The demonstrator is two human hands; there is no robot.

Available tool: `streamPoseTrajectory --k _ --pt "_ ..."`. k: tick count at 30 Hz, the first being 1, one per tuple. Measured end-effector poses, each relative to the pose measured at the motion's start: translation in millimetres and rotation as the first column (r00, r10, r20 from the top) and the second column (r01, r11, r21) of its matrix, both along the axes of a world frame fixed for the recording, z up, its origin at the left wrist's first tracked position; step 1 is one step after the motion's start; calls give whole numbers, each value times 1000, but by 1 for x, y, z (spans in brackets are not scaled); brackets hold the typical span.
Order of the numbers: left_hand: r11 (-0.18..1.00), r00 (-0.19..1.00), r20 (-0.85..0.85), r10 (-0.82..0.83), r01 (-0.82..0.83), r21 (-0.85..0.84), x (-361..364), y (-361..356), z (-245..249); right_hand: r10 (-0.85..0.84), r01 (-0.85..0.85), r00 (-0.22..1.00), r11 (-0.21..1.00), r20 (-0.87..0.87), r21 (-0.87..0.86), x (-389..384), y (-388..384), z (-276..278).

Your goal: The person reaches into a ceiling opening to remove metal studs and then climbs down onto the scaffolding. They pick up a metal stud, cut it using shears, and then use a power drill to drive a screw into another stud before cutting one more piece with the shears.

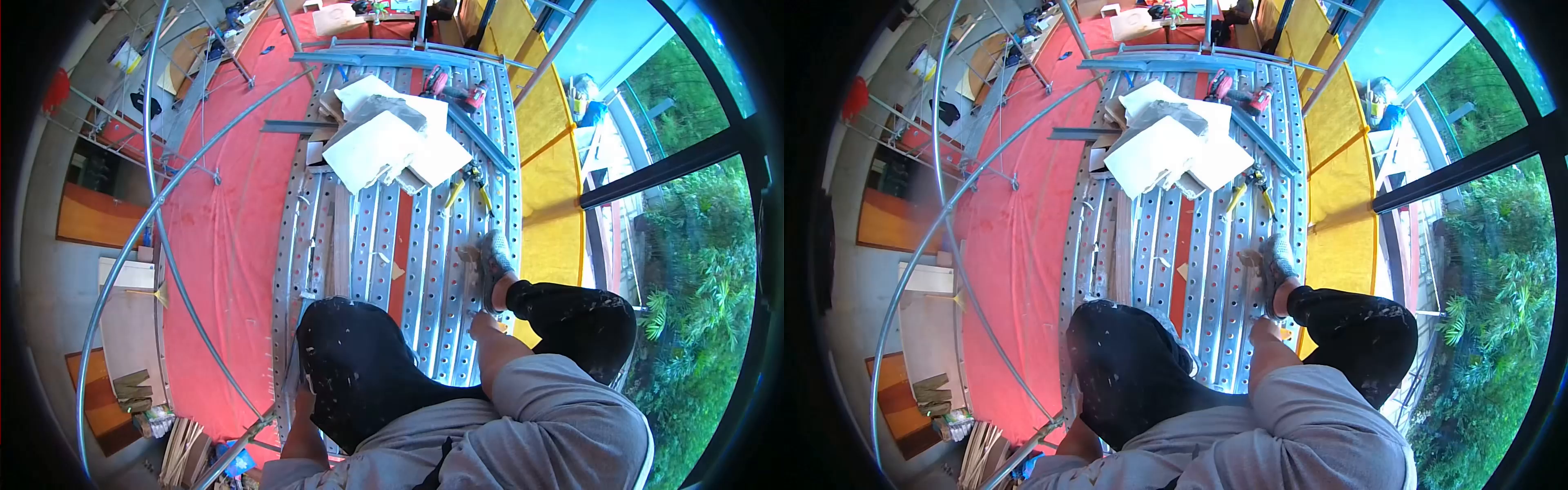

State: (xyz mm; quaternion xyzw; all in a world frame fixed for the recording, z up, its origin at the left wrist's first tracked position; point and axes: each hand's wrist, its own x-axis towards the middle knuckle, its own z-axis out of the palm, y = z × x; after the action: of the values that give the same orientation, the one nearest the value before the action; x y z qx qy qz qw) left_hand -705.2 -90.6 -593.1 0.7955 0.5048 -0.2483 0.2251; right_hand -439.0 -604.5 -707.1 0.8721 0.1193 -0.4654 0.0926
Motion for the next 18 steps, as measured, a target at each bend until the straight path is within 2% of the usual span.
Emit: streamPoseTrajectory --k 1,2,5,8,11,13,14,16,18 --pt "1000 1000 -3 15 -15 9 0 -1 -2 5 -5 1000 1000 6 14 1 -4 -1" --pt "999 1000 -6 28 -28 20 -1 1 -4 -65 65 998 998 5 16 8 3 28" --pt "997 998 -20 66 -65 46 -5 7 -11 -161 161 987 987 -13 -5 -6 -8 -17" --pt "993 995 -42 95 -92 70 -15 18 -21 -275 274 959 961 -62 -17 7 15 48" --pt "994 991 -117 72 -62 87 -15 22 -11 -123 124 991 992 -53 9 12 21 62" --pt "996 980 -200 26 -8 90 0 20 13 -430 434 899 900 85 -43 9 17 60" --pt "997 977 -213 14 3 77 8 20 25 -563 576 810 817 166 -41 6 15 59" --pt "998 971 -237 -14 27 51 18 20 42 -569 578 807 816 159 -12 2 5 47" --pt "974 976 -174 -132 160 158 1 41 12 -517 517 849 855 108 24 -2 -1 36"
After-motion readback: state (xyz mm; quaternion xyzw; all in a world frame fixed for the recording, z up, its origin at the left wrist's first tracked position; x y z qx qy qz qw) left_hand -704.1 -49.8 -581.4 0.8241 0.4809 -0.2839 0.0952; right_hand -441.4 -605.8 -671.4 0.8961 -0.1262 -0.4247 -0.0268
